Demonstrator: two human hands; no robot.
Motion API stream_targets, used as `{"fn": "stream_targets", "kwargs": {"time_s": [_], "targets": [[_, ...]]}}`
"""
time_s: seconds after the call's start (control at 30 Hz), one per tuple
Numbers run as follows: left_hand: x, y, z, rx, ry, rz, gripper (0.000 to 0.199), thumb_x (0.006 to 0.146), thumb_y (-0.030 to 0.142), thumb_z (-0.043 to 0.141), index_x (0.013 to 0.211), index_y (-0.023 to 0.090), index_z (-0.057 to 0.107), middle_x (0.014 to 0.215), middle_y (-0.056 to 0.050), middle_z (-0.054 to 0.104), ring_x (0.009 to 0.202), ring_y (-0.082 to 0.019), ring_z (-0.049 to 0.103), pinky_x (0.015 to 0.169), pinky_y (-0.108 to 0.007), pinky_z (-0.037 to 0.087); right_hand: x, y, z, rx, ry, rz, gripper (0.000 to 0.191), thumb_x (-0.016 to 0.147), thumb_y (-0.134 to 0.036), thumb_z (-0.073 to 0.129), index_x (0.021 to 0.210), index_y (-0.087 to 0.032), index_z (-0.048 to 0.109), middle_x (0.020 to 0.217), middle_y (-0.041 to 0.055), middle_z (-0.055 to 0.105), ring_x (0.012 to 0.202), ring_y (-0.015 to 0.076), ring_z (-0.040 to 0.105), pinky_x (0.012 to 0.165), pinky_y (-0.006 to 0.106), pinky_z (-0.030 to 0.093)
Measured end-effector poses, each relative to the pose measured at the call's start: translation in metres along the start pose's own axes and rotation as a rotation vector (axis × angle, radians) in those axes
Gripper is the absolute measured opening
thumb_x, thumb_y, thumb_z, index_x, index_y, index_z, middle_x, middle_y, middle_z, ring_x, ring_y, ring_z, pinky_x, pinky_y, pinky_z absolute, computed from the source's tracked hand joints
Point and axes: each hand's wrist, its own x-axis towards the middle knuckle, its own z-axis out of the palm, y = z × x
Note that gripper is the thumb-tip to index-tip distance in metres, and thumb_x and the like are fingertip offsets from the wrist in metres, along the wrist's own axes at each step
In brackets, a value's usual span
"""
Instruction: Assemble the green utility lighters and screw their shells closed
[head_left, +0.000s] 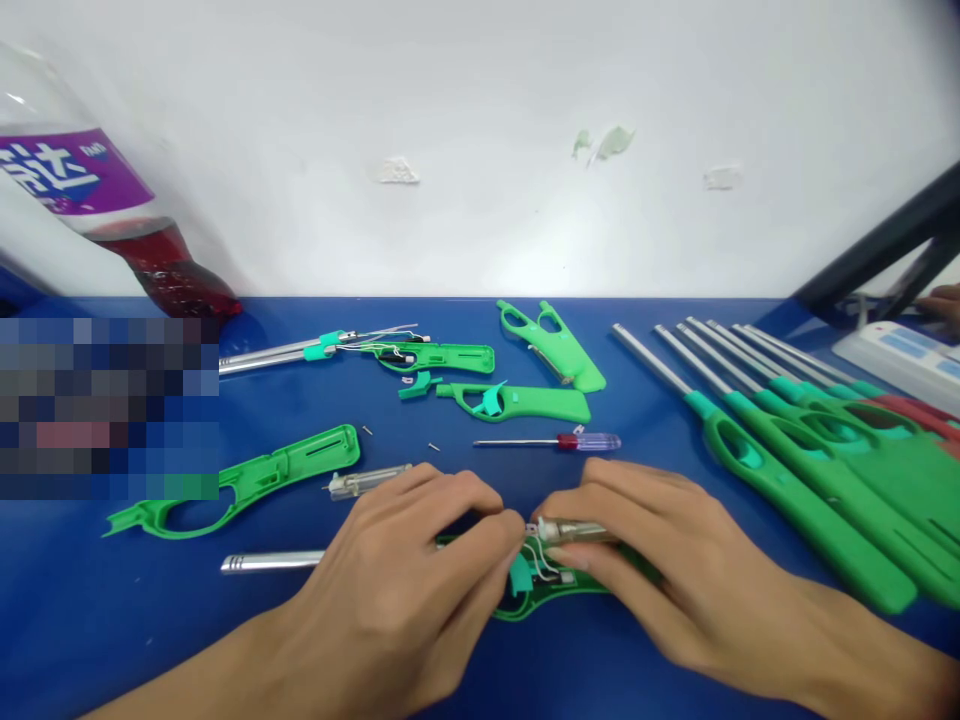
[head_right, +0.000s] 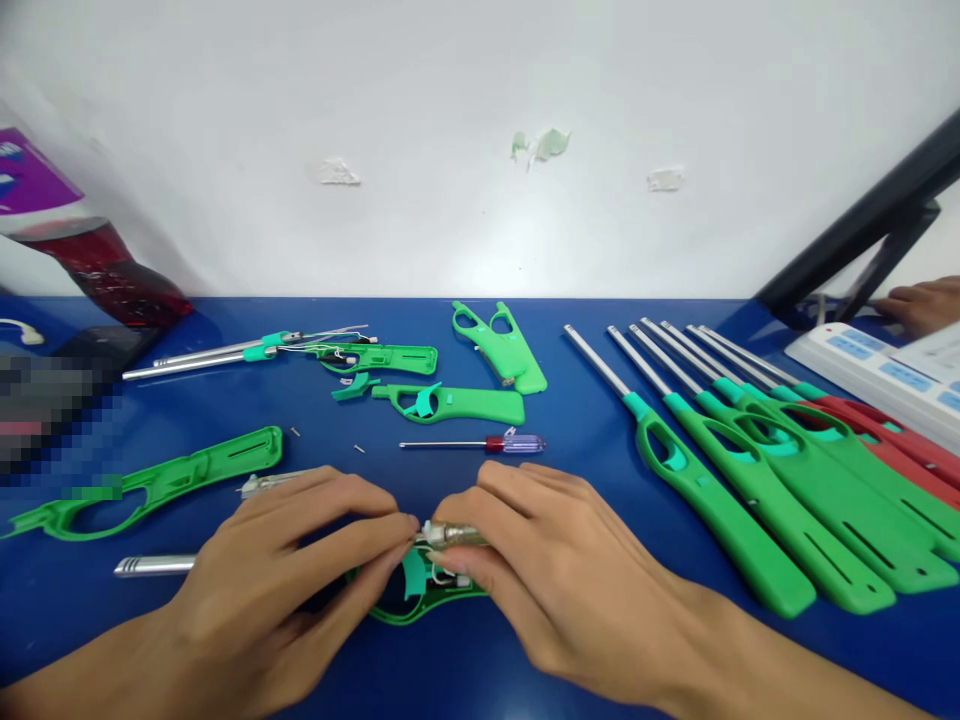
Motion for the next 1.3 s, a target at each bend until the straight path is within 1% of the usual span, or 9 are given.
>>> {"fn": "stream_targets", "kwargs": {"time_s": [0.13,0.3,0.5,0.67,0.8,0.93,1.07,1.17,1.3], "targets": [[0.0003,0.0004,0.0002,-0.010,0.005,0.028,0.020,0.105,0.002,0.060,0.110,0.019,0.069,0.101,-0.002,0.075,0.086,-0.017,0.072,0.080,-0.034,0.053,0.0011,0.0013,0.0008,0.013,-0.006,-0.008,0.023,0.118,-0.028,0.048,0.115,-0.023,0.070,0.098,0.0021,0.081,0.084,0.0194,0.077,0.078,0.034,0.060],[-0.0010,-0.0002,0.0008,-0.009,-0.017,0.039,0.017,0.104,0.004,0.059,0.100,0.020,0.064,0.100,-0.003,0.074,0.084,-0.017,0.069,0.080,-0.034,0.052,0.0006,0.0002,0.0019,-0.013,-0.004,-0.022,0.023,0.119,-0.027,0.047,0.114,-0.023,0.070,0.095,0.0018,0.079,0.082,0.0190,0.076,0.077,0.033,0.059],[-0.0014,-0.0019,0.0023,0.027,-0.010,0.063,0.017,0.106,0.004,0.058,0.103,0.019,0.065,0.100,-0.002,0.074,0.083,-0.018,0.069,0.081,-0.036,0.052,-0.0028,0.0014,0.0066,-0.044,0.014,-0.034,0.023,0.120,-0.027,0.044,0.119,-0.024,0.067,0.096,0.0003,0.077,0.080,0.0176,0.072,0.077,0.032,0.057],[-0.0013,-0.0014,0.0034,0.033,-0.005,0.074,0.018,0.104,0.003,0.058,0.104,0.018,0.067,0.100,-0.003,0.073,0.083,-0.018,0.067,0.080,-0.036,0.052,-0.0025,0.0017,0.0072,-0.050,0.016,-0.043,0.022,0.120,-0.026,0.044,0.118,-0.023,0.066,0.094,-0.0006,0.075,0.077,0.0170,0.070,0.074,0.031,0.056],[-0.0014,-0.0013,0.0050,0.018,-0.003,0.080,0.016,0.104,0.004,0.059,0.105,0.018,0.066,0.099,-0.003,0.073,0.081,-0.019,0.065,0.077,-0.036,0.051,-0.0010,-0.0004,0.0068,-0.080,0.037,-0.054,0.029,0.122,-0.027,0.040,0.114,-0.023,0.068,0.090,-0.0009,0.075,0.074,0.0163,0.070,0.072,0.031,0.056],[-0.0029,-0.0017,0.0056,0.009,-0.005,0.077,0.016,0.103,0.004,0.061,0.107,0.017,0.067,0.099,-0.003,0.072,0.081,-0.019,0.065,0.077,-0.037,0.050,0.0004,-0.0020,0.0075,-0.132,0.064,-0.063,0.035,0.123,-0.028,0.037,0.115,-0.021,0.070,0.090,0.0005,0.077,0.075,0.0165,0.072,0.070,0.032,0.056],[-0.0062,-0.0020,0.0052,0.009,-0.014,0.081,0.017,0.103,0.003,0.060,0.108,0.017,0.069,0.099,-0.004,0.072,0.082,-0.019,0.064,0.078,-0.038,0.050,0.0022,-0.0027,0.0077,-0.164,0.065,-0.075,0.041,0.123,-0.027,0.034,0.108,-0.020,0.072,0.087,0.0018,0.076,0.072,0.0156,0.071,0.065,0.031,0.053],[-0.0067,-0.0016,0.0047,0.015,-0.022,0.082,0.017,0.103,0.003,0.060,0.109,0.017,0.069,0.098,-0.004,0.072,0.080,-0.019,0.063,0.076,-0.037,0.050,0.0025,-0.0030,0.0079,-0.168,0.069,-0.067,0.040,0.123,-0.026,0.036,0.107,-0.019,0.072,0.085,0.0014,0.074,0.071,0.0150,0.070,0.063,0.030,0.052],[-0.0031,-0.0002,0.0033,0.013,-0.006,0.061,0.015,0.104,0.004,0.062,0.106,0.017,0.067,0.099,-0.003,0.072,0.082,-0.018,0.064,0.079,-0.037,0.050,-0.0004,-0.0038,0.0087,-0.162,0.087,-0.057,0.033,0.122,-0.024,0.039,0.115,-0.020,0.071,0.087,0.0002,0.074,0.072,0.0161,0.068,0.067,0.032,0.053]]}}
